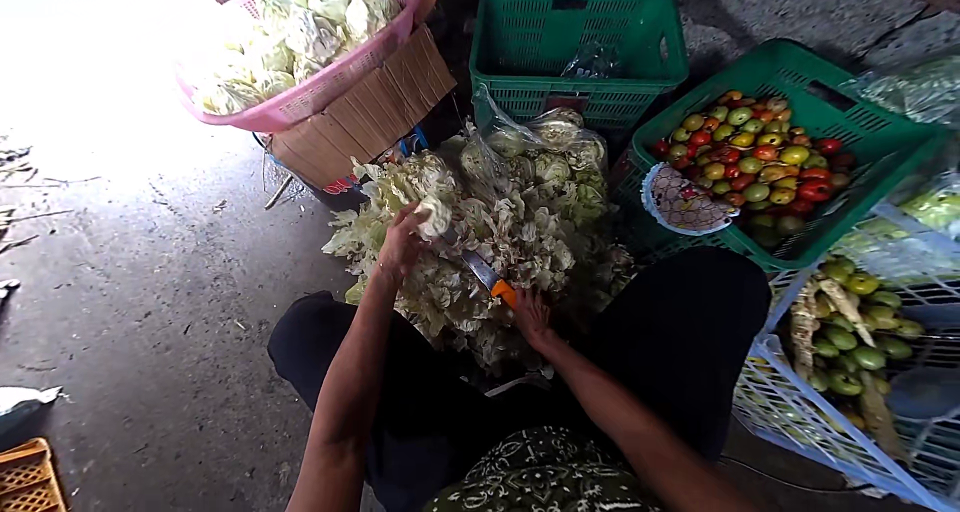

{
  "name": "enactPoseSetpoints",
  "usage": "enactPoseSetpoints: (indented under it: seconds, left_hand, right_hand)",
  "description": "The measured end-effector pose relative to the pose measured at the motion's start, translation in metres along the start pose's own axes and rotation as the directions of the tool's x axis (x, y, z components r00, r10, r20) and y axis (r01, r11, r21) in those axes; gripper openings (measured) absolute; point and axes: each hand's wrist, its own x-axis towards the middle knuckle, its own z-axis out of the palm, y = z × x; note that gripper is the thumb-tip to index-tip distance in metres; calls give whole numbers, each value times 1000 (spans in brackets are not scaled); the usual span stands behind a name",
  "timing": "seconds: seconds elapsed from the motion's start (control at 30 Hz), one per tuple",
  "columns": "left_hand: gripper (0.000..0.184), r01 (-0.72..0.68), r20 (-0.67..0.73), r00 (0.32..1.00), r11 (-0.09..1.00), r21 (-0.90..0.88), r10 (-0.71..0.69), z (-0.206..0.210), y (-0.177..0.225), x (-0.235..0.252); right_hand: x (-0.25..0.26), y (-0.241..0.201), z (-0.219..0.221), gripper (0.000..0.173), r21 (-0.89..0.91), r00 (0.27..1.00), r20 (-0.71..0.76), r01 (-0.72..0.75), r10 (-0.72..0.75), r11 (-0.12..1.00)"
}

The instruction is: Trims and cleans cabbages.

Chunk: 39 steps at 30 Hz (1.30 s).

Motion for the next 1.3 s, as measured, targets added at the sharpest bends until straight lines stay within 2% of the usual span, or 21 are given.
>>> enactPoseSetpoints:
  seconds: [0.03,0.1,0.17,0.27,0.37,0.5,0.57,0.63,0.67,0.7,0.73,0.77,0.83,0.9,0.93,0.97,1.03,1.13,1.2,1.27,1.3]
  left_hand:
    - [55,-12,-4,1000,992,126,13,-5,-7,3]
    - [71,-9,5,1000,955,295,8,-13,-18,7]
    - [72,25,-2,1000,948,319,-26,-15,-27,8]
    - [70,31,-7,1000,984,173,-30,-14,-26,10]
    - [71,-8,51,999,1000,7,8,-11,-14,6]
    - [64,-94,107,988,984,-151,111,-5,0,0]
    - [57,-110,139,980,972,-206,141,-4,2,1]
    - [33,-113,163,973,956,-269,161,-1,2,2]
    - [32,-100,167,973,943,-318,160,3,4,1]
    - [44,-61,168,977,925,-374,133,5,6,0]
    - [53,-17,160,983,904,-426,94,7,9,-1]
    - [59,21,153,987,886,-462,56,9,10,-1]
    - [63,58,129,992,854,-517,10,10,11,-2]
    - [54,66,106,994,818,-572,-6,10,11,-6]
    - [49,60,97,995,805,-590,-3,11,11,-7]
    - [48,48,91,996,810,-585,7,13,12,-9]
    - [54,39,119,993,844,-536,29,14,12,-11]
    - [70,-18,132,988,910,-414,80,18,11,-12]
    - [66,-71,101,988,921,-384,118,20,7,-9]
    - [61,-66,32,996,911,-408,87,22,3,-8]
    - [57,-71,-9,997,905,-419,74,22,0,-7]
  right_hand:
    - [3,2,0,64,21,1000,-14,5,-4,1000]
    - [6,1,-6,77,66,1000,22,14,-15,998]
    - [3,0,-12,86,116,999,48,8,-14,993]
    - [-10,-12,-36,76,391,994,101,-76,39,917]
    - [-35,-18,-67,59,692,987,158,-78,-44,717]
    - [-65,-11,-93,61,837,952,287,-193,-109,512]
    - [-69,-6,-97,53,825,974,214,-142,-70,547]
    - [-64,-4,-108,51,670,997,54,5,-56,742]
    - [-60,-7,-114,55,586,998,15,41,-61,809]
    - [-57,-11,-117,58,554,997,-14,70,-75,830]
    - [-53,-14,-116,61,586,993,-57,115,-101,802]
    - [-51,-19,-117,64,676,986,-102,164,-129,718]
    - [-48,-34,-123,64,864,974,-149,212,-169,457]
    - [-44,-50,-134,48,933,963,-188,237,-193,271]
    - [-42,-57,-142,44,927,952,-205,263,-225,267]
    - [-39,-64,-152,43,903,941,-216,293,-259,314]
    - [-34,-79,-167,40,811,926,-250,360,-283,462]
    - [-31,-106,-172,30,702,906,-383,411,-178,581]
    - [-35,-115,-181,33,706,932,-336,346,-138,618]
    - [-22,-114,-177,31,787,990,-131,137,-53,602]
    - [-8,-108,-168,30,836,1000,-21,26,-15,548]
